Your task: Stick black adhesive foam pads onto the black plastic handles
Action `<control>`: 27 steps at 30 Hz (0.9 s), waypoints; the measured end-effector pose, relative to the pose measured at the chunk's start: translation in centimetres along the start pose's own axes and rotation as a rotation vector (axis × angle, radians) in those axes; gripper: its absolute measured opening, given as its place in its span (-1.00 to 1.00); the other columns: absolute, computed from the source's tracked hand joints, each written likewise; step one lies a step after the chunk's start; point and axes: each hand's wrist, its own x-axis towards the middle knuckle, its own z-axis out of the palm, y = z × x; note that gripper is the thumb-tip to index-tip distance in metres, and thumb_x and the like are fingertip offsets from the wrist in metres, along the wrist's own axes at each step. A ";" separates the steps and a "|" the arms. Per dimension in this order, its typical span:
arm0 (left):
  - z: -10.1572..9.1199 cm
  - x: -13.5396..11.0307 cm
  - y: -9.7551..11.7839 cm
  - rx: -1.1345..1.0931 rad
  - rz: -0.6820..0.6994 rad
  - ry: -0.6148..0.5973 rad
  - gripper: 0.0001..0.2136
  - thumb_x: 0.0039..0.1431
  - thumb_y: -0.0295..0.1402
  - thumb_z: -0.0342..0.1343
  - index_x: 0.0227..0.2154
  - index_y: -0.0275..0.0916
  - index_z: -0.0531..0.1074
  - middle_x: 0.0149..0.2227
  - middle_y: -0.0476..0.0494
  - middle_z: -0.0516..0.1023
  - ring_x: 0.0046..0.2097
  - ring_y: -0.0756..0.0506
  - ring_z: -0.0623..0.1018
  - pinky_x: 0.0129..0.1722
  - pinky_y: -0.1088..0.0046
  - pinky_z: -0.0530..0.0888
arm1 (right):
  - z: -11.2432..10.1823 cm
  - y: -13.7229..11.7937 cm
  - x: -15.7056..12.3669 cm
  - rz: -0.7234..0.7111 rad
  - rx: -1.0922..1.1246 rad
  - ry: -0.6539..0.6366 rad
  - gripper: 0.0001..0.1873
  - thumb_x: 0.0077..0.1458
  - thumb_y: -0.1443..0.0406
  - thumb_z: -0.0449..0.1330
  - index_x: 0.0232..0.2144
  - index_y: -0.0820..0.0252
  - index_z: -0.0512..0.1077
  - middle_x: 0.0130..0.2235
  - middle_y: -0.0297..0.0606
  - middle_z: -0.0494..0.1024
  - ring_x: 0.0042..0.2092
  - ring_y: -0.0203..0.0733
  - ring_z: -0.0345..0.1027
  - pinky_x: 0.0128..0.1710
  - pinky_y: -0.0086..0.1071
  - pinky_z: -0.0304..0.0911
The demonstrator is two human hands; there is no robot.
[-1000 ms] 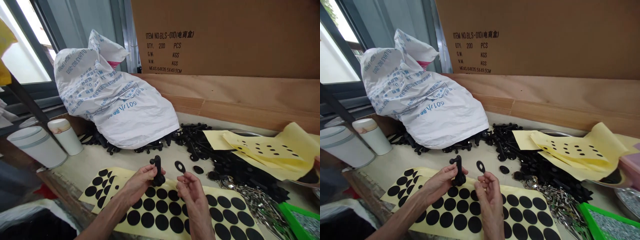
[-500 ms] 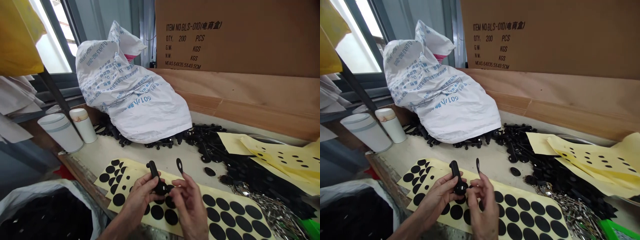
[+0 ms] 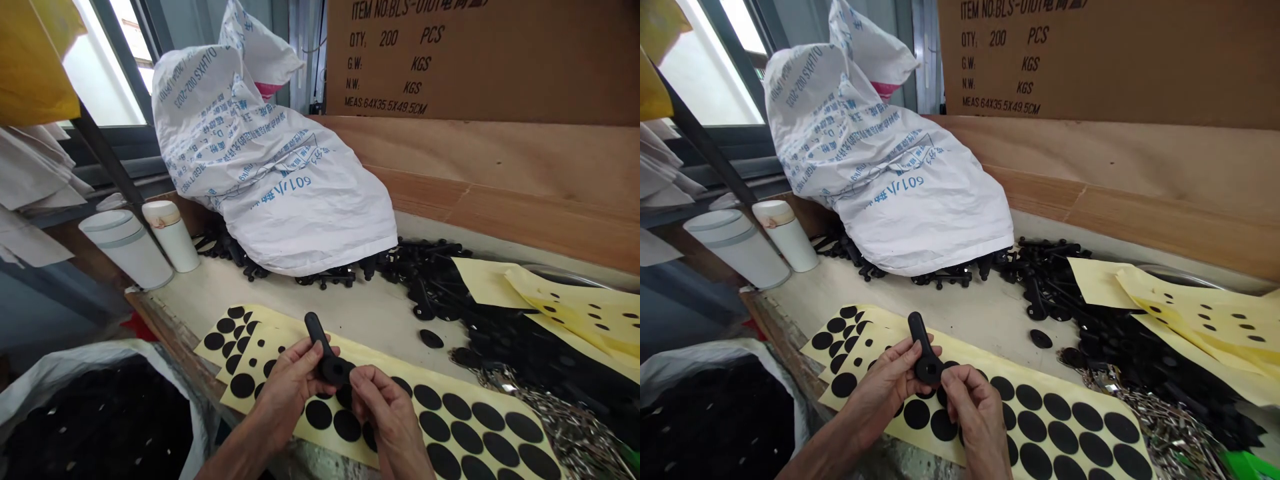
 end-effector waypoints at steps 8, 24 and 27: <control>0.1 0.2 -0.2 0.001 0.034 -0.004 -0.70 0.08 -0.26 0.23 -0.15 -0.32 0.50 -0.21 -0.26 0.56 -0.40 0.00 0.50 -0.42 0.49 0.48 | -0.5 0.3 0.2 -0.020 -0.044 0.005 -0.64 -0.01 0.04 0.26 -0.59 0.19 0.38 -0.64 -0.44 0.20 -0.54 -0.33 -0.02 -0.54 -0.44 -0.06; 0.4 0.2 -0.5 0.005 0.052 -0.019 -0.72 0.13 -0.27 0.19 -0.15 -0.32 0.49 -0.23 -0.24 0.55 -0.40 0.00 0.50 -0.42 0.50 0.46 | -0.4 0.5 0.5 0.006 -0.088 0.028 -0.61 -0.04 0.00 0.26 -0.58 0.19 0.38 -0.64 -0.47 0.17 -0.55 -0.35 -0.06 -0.55 -0.45 -0.11; 0.4 0.1 -0.4 0.015 0.054 -0.024 -0.72 0.13 -0.26 0.18 -0.15 -0.32 0.49 -0.24 -0.24 0.56 -0.40 0.00 0.51 -0.42 0.49 0.46 | -0.3 0.3 0.4 0.011 -0.093 0.039 -0.61 -0.07 0.00 0.28 -0.59 0.20 0.38 -0.63 -0.46 0.18 -0.54 -0.35 -0.05 -0.54 -0.46 -0.11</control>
